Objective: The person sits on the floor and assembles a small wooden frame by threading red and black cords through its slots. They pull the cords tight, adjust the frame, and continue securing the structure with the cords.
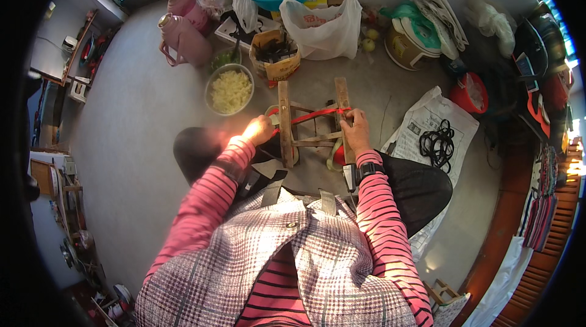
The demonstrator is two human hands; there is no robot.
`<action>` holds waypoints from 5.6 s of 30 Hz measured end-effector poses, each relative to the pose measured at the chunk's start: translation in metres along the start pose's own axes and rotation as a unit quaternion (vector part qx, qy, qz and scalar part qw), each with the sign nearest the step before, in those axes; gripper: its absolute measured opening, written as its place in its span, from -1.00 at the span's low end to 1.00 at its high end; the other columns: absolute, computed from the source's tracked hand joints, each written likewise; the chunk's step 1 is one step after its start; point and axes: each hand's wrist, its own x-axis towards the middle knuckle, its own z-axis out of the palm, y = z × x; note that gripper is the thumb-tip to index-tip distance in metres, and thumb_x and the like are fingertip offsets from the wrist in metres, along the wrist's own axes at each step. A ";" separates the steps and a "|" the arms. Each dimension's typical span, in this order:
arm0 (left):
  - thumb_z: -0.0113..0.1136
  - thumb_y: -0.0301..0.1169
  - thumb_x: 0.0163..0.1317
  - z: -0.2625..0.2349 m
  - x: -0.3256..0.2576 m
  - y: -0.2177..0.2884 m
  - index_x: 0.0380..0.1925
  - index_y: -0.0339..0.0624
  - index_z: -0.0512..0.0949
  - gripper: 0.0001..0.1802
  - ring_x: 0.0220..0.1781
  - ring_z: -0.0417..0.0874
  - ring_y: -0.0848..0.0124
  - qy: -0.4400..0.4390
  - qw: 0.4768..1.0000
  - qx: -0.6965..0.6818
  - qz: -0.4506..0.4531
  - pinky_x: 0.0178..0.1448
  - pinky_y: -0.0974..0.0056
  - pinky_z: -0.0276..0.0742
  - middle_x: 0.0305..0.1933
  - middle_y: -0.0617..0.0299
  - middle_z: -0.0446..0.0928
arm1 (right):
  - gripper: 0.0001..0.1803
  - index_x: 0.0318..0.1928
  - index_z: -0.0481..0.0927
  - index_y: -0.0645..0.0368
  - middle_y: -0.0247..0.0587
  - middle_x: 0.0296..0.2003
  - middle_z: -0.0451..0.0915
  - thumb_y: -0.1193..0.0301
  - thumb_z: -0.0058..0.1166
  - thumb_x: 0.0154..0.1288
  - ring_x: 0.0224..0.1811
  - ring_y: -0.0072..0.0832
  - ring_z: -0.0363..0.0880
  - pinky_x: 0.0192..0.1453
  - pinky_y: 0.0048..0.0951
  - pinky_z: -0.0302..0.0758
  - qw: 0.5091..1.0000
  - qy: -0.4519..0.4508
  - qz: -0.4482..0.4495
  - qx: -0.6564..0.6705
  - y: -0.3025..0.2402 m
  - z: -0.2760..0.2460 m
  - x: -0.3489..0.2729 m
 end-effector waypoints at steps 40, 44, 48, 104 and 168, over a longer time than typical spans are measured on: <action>0.10 -0.32 0.21 -0.074 -0.031 0.057 -0.06 -0.24 0.63 -0.65 0.11 0.61 0.00 -0.085 0.979 -0.042 -0.179 0.13 0.06 0.55 0.02 -0.12 0.61 | -0.58 -0.28 0.54 0.32 0.18 -0.31 0.60 0.14 -0.05 0.38 -0.19 0.11 0.55 -0.09 -0.04 0.44 0.995 -0.027 0.062 -0.077 0.025 0.000 0.045; 0.08 -0.35 0.20 -0.073 -0.032 0.056 -0.06 -0.26 0.62 -0.65 0.12 0.60 -0.02 -0.066 0.980 -0.055 -0.179 0.13 0.04 0.54 0.03 -0.16 0.60 | -0.49 -0.29 0.52 0.38 0.26 -0.33 0.60 0.06 -0.06 0.37 -0.18 0.17 0.55 -0.08 0.02 0.42 0.981 -0.134 0.137 -0.025 0.034 0.011 0.044; 0.12 -0.33 0.19 -0.072 -0.030 0.055 -0.06 -0.24 0.63 -0.64 0.11 0.61 0.00 -0.073 0.980 -0.053 -0.175 0.14 0.05 0.54 0.01 -0.14 0.61 | -0.43 -0.30 0.52 0.40 0.33 -0.29 0.58 0.00 -0.09 0.37 -0.13 0.22 0.53 -0.06 0.06 0.40 0.979 -0.145 0.096 -0.111 0.034 0.001 0.034; 0.14 -0.47 0.23 -0.088 -0.045 0.059 -0.32 -0.29 0.58 -0.88 -0.56 0.60 0.37 0.108 0.964 -0.230 0.078 -0.41 0.28 0.54 -0.48 0.12 0.59 | -0.73 -0.10 0.56 0.20 -0.39 -0.42 0.53 0.24 -0.04 0.51 -0.47 -0.69 0.52 -0.44 -0.57 0.62 0.888 -0.211 0.145 0.383 -0.093 0.055 -0.020; 0.21 -0.45 0.16 -0.022 -0.020 0.067 -0.30 -0.16 0.46 -0.86 -0.12 0.56 -0.05 0.181 0.969 -0.078 0.148 -0.11 -0.04 0.50 -0.18 0.07 0.49 | -0.37 -0.17 0.36 0.32 0.32 -0.41 0.60 -0.11 0.08 0.30 -0.27 0.25 0.59 -0.24 0.07 0.53 0.968 -0.040 0.110 -0.223 -0.004 0.007 -0.050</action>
